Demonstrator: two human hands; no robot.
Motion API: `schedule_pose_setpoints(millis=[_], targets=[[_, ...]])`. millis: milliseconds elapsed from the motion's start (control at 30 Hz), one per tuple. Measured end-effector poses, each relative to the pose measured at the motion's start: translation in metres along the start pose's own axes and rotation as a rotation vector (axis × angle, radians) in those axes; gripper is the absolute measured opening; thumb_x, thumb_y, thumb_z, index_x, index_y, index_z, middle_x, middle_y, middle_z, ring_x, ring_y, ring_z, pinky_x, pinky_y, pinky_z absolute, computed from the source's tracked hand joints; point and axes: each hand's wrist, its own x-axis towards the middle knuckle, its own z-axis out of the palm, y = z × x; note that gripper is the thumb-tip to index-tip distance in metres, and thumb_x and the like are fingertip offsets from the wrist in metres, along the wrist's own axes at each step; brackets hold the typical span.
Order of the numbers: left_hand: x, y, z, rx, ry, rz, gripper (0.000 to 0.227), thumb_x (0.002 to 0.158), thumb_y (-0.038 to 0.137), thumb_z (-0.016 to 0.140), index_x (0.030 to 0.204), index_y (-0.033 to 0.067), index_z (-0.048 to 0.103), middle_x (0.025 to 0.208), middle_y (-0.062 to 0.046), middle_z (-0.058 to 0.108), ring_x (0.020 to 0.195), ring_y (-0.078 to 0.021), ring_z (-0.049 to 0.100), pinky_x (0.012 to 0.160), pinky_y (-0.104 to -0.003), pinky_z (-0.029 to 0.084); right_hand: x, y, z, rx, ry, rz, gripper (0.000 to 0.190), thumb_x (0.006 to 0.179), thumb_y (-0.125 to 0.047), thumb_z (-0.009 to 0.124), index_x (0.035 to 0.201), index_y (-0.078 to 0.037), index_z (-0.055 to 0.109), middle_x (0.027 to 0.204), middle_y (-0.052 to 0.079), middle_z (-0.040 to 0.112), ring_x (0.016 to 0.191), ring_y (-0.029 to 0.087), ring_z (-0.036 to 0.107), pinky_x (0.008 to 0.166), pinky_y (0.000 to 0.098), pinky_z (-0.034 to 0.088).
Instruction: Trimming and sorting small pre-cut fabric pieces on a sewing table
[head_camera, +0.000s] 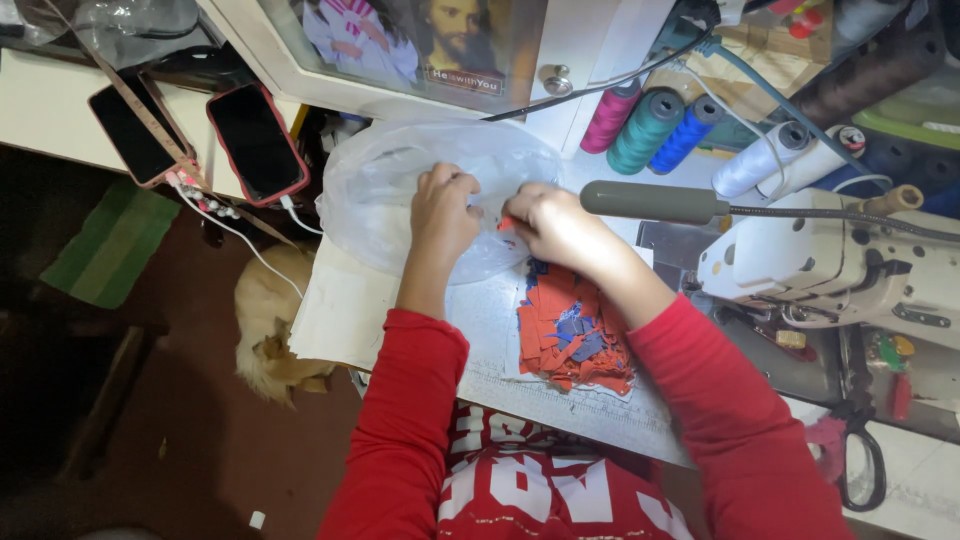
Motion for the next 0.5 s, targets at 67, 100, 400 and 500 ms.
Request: schedule_pose_setpoints(millis=[67,100,400,500], targets=[[-0.004,-0.005,0.0,-0.038,-0.009,0.005,0.026,0.082,0.011,0.076,0.109,0.01,0.073,0.119,-0.011,0.059,0.12,-0.0361,0.057,0.098,-0.047,0.053,-0.012,-0.006,-0.003,-0.01,-0.035,0.008,0.008,0.083,-0.011,0.075,0.091,-0.014,0.072,0.084,0.005,0.066,0.084,0.032,0.072,0.075,0.0423,0.059],[-0.005,-0.008,0.001,-0.076,-0.015,0.005,0.027,0.084,0.006,0.073,0.11,0.009,0.072,0.115,-0.011,0.06,0.116,-0.0357,0.06,0.096,-0.046,0.054,-0.017,-0.009,-0.004,-0.02,-0.071,0.012,0.01,0.083,-0.011,0.074,0.093,-0.014,0.073,0.084,0.005,0.066,0.083,0.032,0.072,0.073,0.0426,0.059],[-0.004,-0.016,0.003,-0.08,-0.024,0.012,0.031,0.081,0.007,0.077,0.111,0.0027,0.071,0.118,-0.013,0.059,0.117,-0.0343,0.062,0.098,-0.044,0.054,-0.016,-0.019,0.006,-0.238,-0.134,0.038,0.024,0.083,-0.01,0.07,0.104,-0.022,0.074,0.092,0.004,0.065,0.083,0.031,0.071,0.072,0.042,0.059],[0.002,-0.018,0.011,-0.07,-0.001,0.012,0.022,0.082,0.006,0.076,0.104,0.0062,0.074,0.116,-0.012,0.06,0.116,-0.0348,0.062,0.096,-0.044,0.055,-0.01,-0.017,0.002,-0.206,-0.176,0.102,0.024,0.083,-0.007,0.071,0.104,-0.019,0.075,0.092,0.004,0.065,0.082,0.032,0.071,0.073,0.0423,0.059]])
